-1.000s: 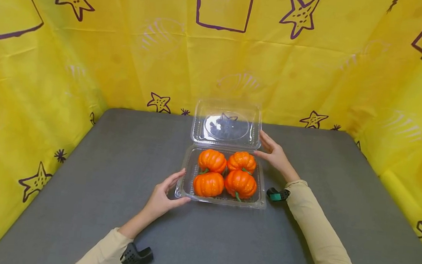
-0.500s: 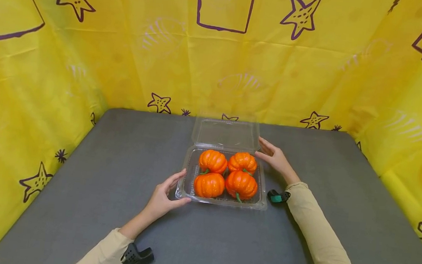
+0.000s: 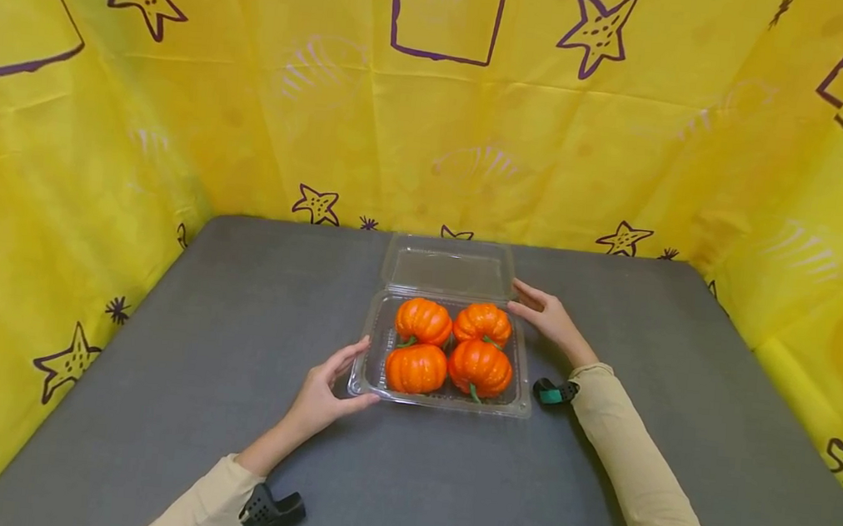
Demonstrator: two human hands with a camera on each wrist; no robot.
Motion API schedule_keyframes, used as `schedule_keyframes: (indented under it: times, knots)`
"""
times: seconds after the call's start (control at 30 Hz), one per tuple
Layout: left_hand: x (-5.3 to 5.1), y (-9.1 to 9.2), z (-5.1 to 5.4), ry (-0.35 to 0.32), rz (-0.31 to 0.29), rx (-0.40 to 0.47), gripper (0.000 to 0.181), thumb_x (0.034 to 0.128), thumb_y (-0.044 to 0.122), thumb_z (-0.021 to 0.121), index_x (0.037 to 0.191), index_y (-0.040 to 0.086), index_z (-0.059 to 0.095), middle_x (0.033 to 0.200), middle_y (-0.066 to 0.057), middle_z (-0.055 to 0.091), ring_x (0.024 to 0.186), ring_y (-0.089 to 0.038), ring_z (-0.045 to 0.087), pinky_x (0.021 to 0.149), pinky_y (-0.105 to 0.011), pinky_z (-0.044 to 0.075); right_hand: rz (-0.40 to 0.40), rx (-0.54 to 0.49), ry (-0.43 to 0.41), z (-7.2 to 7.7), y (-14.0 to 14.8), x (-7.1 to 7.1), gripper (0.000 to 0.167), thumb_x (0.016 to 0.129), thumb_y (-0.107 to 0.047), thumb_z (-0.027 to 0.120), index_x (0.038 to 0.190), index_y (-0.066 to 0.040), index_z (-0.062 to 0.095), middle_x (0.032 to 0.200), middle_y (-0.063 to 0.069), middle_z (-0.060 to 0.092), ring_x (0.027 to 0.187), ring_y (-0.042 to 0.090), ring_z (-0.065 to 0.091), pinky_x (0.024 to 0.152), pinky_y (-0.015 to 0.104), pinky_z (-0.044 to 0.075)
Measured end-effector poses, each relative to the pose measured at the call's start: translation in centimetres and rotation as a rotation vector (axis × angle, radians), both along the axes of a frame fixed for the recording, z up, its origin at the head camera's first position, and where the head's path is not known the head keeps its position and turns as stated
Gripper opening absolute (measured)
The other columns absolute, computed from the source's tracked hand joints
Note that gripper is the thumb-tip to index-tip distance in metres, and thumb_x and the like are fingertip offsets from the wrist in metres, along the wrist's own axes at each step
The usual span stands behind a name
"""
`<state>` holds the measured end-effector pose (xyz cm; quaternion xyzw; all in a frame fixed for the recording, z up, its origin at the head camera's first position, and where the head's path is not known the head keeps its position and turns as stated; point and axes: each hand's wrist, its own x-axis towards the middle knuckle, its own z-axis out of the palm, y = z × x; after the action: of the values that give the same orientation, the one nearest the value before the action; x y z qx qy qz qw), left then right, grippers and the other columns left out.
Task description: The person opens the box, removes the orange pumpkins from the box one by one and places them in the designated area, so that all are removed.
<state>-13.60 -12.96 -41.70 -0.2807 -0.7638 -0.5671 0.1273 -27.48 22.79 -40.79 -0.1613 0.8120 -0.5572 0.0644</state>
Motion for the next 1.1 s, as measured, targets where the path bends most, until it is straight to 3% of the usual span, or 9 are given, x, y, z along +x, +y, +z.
schedule_keyframes:
  times: [0.17, 0.3, 0.53, 0.7, 0.87, 1.0, 1.1]
  knots:
    - [0.1, 0.0, 0.1, -0.008, 0.001, -0.002, 0.065, 0.0612, -0.012, 0.075, 0.118, -0.017, 0.044, 0.124, -0.031, 0.043, 0.112, -0.04, 0.044, 0.093, -0.03, 0.034, -0.045, 0.172, 0.104, -0.6, 0.5, -0.4, 0.064, 0.086, -0.03, 0.06, 0.136, 0.0, 0.033, 0.139, 0.015, 0.031, 0.125, 0.028, 0.032, 0.099, 0.042, 0.027]
    - [0.1, 0.1, 0.0, -0.012, 0.006, 0.001, 0.065, 0.0613, -0.012, 0.075, 0.118, -0.017, 0.045, 0.124, -0.031, 0.043, 0.112, -0.039, 0.044, 0.093, -0.035, 0.034, -0.069, 0.183, 0.274, 0.6, 0.4, 0.2, 0.065, 0.082, -0.022, 0.067, 0.135, -0.001, 0.036, 0.141, 0.013, 0.029, 0.126, 0.028, 0.03, 0.099, 0.042, 0.028]
    - [0.0, 0.1, -0.1, 0.018, 0.004, 0.015, 0.065, 0.0599, -0.012, 0.076, 0.117, -0.016, 0.046, 0.122, -0.031, 0.045, 0.109, -0.042, 0.045, 0.092, -0.026, 0.033, 0.081, 0.086, 0.433, 5.4, -1.5, 5.0, 0.068, 0.07, 0.006, 0.072, 0.129, 0.01, 0.038, 0.135, 0.024, 0.033, 0.123, 0.036, 0.032, 0.096, 0.035, 0.031]
    - [-0.1, 0.0, -0.1, 0.025, 0.007, 0.023, 0.064, 0.0591, -0.013, 0.076, 0.116, -0.017, 0.046, 0.121, -0.032, 0.045, 0.109, -0.041, 0.046, 0.092, -0.022, 0.034, 0.226, 0.027, 0.482, 6.1, -1.9, 6.6, 0.072, 0.067, 0.009, 0.073, 0.129, 0.013, 0.037, 0.135, 0.026, 0.032, 0.124, 0.034, 0.032, 0.097, 0.031, 0.031]
    - [-0.2, 0.0, -0.4, 0.029, -0.007, 0.024, 0.063, 0.0594, -0.014, 0.076, 0.115, -0.017, 0.046, 0.121, -0.032, 0.045, 0.112, -0.037, 0.045, 0.09, -0.034, 0.036, 0.33, -0.032, 0.507, 5.7, -2.0, 7.9, 0.073, 0.064, 0.016, 0.071, 0.126, 0.019, 0.033, 0.131, 0.035, 0.031, 0.122, 0.037, 0.033, 0.097, 0.032, 0.03]
    - [-0.2, -0.1, -0.4, 0.042, -0.01, 0.02, 0.063, 0.0587, -0.014, 0.076, 0.114, -0.017, 0.047, 0.121, -0.032, 0.046, 0.111, -0.039, 0.045, 0.086, -0.045, 0.036, 0.392, 0.001, 0.477, 5.4, -2.2, 8.7, 0.068, 0.064, 0.013, 0.073, 0.123, 0.018, 0.038, 0.126, 0.035, 0.037, 0.121, 0.03, 0.037, 0.097, 0.031, 0.032]
    - [-0.2, -0.1, -0.3, 0.046, -0.01, 0.021, 0.063, 0.0587, -0.014, 0.076, 0.115, -0.016, 0.047, 0.12, -0.032, 0.046, 0.111, -0.039, 0.045, 0.086, -0.045, 0.036, 0.451, 0.061, 0.443, 4.8, -2.4, 8.8, 0.064, 0.067, 0.006, 0.074, 0.123, 0.014, 0.044, 0.125, 0.03, 0.043, 0.121, 0.024, 0.039, 0.097, 0.027, 0.03]
